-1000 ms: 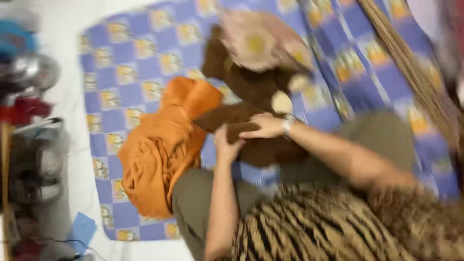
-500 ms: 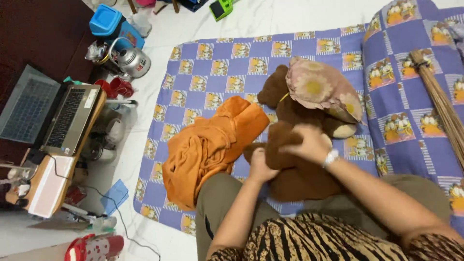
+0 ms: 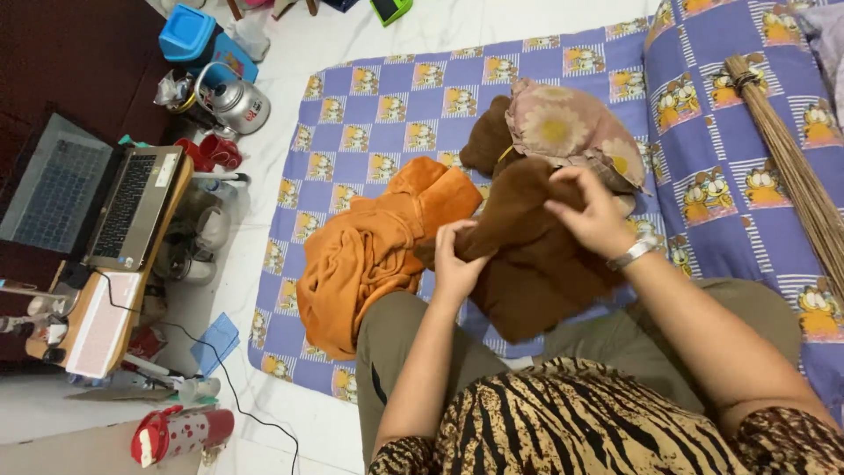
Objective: Organizing and cleaning dust off pillows and a bolster on a floor mat using a small broom.
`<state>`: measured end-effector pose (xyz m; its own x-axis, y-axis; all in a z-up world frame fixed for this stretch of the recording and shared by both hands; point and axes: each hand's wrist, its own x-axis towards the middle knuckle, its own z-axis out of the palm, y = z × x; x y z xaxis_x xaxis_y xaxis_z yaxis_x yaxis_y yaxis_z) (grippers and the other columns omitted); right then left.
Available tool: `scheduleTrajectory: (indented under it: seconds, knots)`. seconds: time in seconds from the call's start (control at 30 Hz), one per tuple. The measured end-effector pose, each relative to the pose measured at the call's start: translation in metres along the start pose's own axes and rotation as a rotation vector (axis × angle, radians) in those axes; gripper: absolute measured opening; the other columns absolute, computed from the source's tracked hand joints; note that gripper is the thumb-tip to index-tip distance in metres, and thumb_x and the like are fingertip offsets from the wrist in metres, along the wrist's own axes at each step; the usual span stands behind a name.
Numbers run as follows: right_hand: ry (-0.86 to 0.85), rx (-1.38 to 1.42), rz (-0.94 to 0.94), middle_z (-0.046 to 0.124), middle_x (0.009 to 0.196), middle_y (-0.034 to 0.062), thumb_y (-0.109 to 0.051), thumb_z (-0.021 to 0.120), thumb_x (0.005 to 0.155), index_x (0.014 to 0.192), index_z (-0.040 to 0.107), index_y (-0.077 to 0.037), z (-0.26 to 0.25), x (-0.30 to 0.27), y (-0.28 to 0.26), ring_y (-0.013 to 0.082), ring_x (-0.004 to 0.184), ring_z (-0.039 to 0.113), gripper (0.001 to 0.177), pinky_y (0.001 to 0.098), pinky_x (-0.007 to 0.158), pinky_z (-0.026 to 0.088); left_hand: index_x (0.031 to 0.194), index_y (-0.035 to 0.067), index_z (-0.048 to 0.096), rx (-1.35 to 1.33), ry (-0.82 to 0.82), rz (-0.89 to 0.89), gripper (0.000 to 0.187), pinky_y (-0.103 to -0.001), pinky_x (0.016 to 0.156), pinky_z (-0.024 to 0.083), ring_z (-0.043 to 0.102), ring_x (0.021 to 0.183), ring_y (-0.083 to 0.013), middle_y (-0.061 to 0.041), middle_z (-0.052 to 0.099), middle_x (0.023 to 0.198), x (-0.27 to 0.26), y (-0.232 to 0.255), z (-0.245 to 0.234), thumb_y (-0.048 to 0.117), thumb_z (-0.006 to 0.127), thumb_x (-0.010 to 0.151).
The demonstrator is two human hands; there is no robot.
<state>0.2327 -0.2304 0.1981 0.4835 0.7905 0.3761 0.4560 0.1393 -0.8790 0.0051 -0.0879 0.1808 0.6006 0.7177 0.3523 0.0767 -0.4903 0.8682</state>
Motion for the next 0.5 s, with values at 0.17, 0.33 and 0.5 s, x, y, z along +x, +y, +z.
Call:
scheduleTrajectory:
  seconds: [0.17, 0.33, 0.5]
  knots:
    - [-0.006, 0.604, -0.053, 0.053, 0.148, 0.0066, 0.006, 0.070, 0.088, 0.145, 0.041, -0.013, -0.032, 0.007, -0.031, 0.0217, 0.147, 0.048, 0.067, 0.0383, 0.124, 0.041, 0.139, 0.013, 0.055, 0.172, -0.226, 0.053, 0.095, -0.043, 0.102, 0.048, 0.056, 0.113, -0.0328, -0.014, 0.054, 0.118, 0.014, 0.074, -0.022, 0.039, 0.100, 0.059]
    - [-0.154, 0.522, 0.041, 0.039, 0.157, 0.0051, 0.008, 0.071, 0.084, 0.149, 0.038, -0.012, 0.008, -0.022, -0.007, 0.0238, 0.147, 0.043, 0.076, 0.0405, 0.122, 0.040, 0.155, 0.003, 0.031, 0.292, -0.168, 0.229, 0.131, -0.057, 0.111, 0.030, 0.042, 0.135, -0.0444, -0.027, 0.046, 0.145, 0.013, 0.054, -0.010, 0.047, 0.098, 0.051]
    - [-0.137, 0.651, 0.253, 0.037, 0.167, 0.0105, -0.019, 0.077, 0.091, 0.148, 0.045, -0.009, 0.012, -0.036, 0.009, 0.0325, 0.147, 0.046, 0.066, 0.0526, 0.123, 0.036, 0.140, 0.003, 0.063, -0.005, -0.052, -0.090, 0.065, -0.041, 0.104, 0.055, 0.069, 0.116, -0.0271, -0.014, 0.074, 0.123, -0.013, -0.073, 0.016, 0.013, 0.085, 0.080]
